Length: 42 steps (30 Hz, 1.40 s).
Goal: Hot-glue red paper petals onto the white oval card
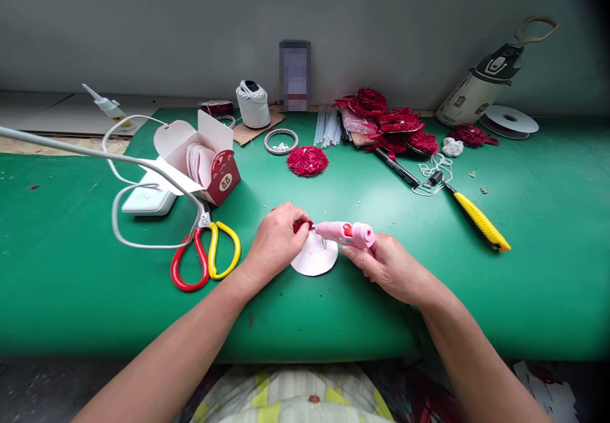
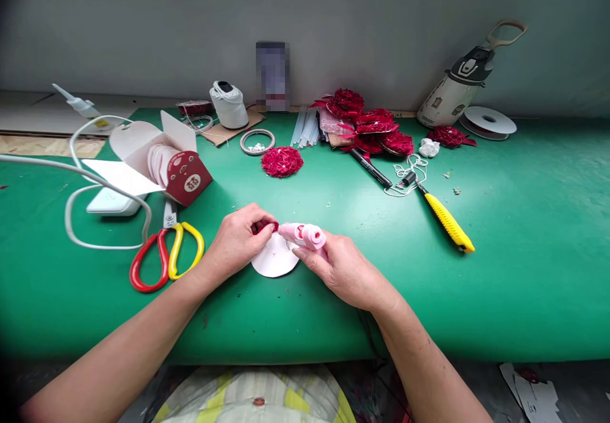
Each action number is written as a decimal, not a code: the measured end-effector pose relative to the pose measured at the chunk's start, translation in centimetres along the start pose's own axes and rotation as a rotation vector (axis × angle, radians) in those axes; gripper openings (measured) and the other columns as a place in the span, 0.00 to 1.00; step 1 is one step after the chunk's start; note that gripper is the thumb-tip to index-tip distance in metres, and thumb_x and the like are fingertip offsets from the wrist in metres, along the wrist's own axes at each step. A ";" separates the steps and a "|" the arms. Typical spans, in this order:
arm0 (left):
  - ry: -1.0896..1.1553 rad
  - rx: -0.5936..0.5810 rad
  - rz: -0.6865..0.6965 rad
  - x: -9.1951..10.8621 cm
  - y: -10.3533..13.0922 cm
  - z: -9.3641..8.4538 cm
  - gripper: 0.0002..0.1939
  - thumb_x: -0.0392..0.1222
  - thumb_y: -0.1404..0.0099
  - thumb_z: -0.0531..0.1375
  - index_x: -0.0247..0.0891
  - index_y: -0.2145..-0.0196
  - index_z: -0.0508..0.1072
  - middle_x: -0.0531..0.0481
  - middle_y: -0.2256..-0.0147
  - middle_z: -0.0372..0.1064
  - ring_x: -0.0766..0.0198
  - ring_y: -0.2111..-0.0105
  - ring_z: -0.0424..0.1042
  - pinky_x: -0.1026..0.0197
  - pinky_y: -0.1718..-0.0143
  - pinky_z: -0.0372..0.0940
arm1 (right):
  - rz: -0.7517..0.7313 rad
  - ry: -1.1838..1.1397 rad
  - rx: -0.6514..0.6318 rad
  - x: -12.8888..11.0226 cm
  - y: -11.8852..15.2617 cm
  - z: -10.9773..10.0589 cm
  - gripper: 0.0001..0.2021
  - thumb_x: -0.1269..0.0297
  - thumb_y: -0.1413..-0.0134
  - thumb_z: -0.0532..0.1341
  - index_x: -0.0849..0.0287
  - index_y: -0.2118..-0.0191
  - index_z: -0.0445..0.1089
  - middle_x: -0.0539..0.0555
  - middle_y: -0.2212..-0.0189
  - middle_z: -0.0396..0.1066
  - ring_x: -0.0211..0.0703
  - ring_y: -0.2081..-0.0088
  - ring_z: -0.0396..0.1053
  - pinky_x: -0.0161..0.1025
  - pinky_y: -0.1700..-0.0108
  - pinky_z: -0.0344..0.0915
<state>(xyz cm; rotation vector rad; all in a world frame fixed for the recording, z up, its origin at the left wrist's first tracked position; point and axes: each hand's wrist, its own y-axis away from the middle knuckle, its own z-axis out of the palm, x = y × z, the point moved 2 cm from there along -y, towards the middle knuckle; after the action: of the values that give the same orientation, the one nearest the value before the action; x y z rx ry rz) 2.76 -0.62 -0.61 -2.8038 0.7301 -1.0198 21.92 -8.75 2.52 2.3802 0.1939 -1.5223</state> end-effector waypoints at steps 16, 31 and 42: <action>0.022 -0.066 -0.044 0.0 0.1 -0.4 0.07 0.32 0.40 0.57 0.37 0.69 0.76 0.50 0.69 0.71 0.65 0.70 0.68 0.61 0.67 0.61 | -0.040 0.044 0.011 -0.4 0.5 -0.2 0.23 0.53 0.33 0.52 0.53 0.37 0.63 0.52 0.69 0.74 0.48 0.60 0.71 0.42 0.56 0.67; 0.032 -0.093 -0.047 0.0 -0.2 -0.6 0.07 0.32 0.39 0.57 0.38 0.69 0.76 0.50 0.68 0.71 0.64 0.70 0.68 0.62 0.68 0.62 | -0.076 0.102 0.034 0.0 0.2 0.3 0.19 0.55 0.35 0.54 0.53 0.44 0.70 0.54 0.63 0.77 0.52 0.58 0.73 0.45 0.53 0.68; 0.048 -0.113 -0.042 -0.2 -0.3 -0.6 0.07 0.33 0.39 0.57 0.38 0.69 0.76 0.50 0.69 0.71 0.65 0.71 0.68 0.62 0.69 0.61 | 0.004 0.233 0.027 0.2 0.3 0.8 0.16 0.50 0.34 0.51 0.55 0.58 0.69 0.50 0.74 0.66 0.41 0.75 0.59 0.39 0.71 0.56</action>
<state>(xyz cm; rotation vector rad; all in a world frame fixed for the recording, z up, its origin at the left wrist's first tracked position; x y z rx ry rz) 2.38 -0.22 -0.20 -2.9108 0.7603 -1.0896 21.44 -9.33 2.08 2.5746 0.2207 -1.2497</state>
